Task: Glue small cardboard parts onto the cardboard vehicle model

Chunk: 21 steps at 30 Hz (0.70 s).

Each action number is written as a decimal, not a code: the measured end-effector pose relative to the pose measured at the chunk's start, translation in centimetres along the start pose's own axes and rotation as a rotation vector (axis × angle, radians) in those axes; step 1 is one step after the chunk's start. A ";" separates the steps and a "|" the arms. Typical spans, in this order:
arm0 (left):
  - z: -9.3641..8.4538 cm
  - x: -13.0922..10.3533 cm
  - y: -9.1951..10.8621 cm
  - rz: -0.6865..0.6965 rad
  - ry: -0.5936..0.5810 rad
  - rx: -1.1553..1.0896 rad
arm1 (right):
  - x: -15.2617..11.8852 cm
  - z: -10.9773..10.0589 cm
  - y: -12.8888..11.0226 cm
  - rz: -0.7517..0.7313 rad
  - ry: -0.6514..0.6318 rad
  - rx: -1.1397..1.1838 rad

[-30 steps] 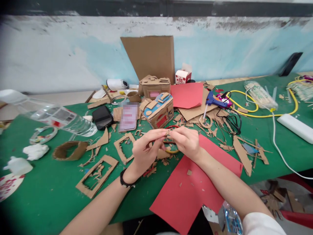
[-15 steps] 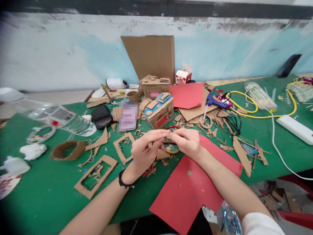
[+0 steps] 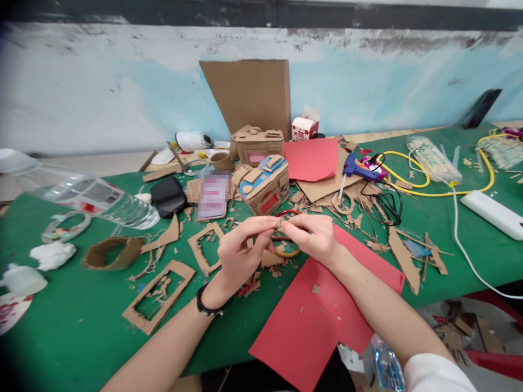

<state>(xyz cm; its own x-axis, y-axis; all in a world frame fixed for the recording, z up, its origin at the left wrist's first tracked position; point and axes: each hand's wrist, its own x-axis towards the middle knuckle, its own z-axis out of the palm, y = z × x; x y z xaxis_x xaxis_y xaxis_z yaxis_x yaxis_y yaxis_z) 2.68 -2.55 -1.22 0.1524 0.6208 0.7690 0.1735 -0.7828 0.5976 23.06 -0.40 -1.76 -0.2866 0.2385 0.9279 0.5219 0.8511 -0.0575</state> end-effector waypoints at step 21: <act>0.5 -0.2 0.0 -0.265 0.001 -0.099 | -0.6 0.7 0.1 0.154 0.010 0.036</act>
<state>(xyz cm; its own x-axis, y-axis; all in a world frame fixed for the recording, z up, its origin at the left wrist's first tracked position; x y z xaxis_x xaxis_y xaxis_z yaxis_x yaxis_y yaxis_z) 3.10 -2.66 -1.43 0.1135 0.8045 0.5830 0.1111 -0.5934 0.7972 22.71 -0.15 -2.55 -0.1975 0.3633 0.9105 0.5296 0.8211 -0.2128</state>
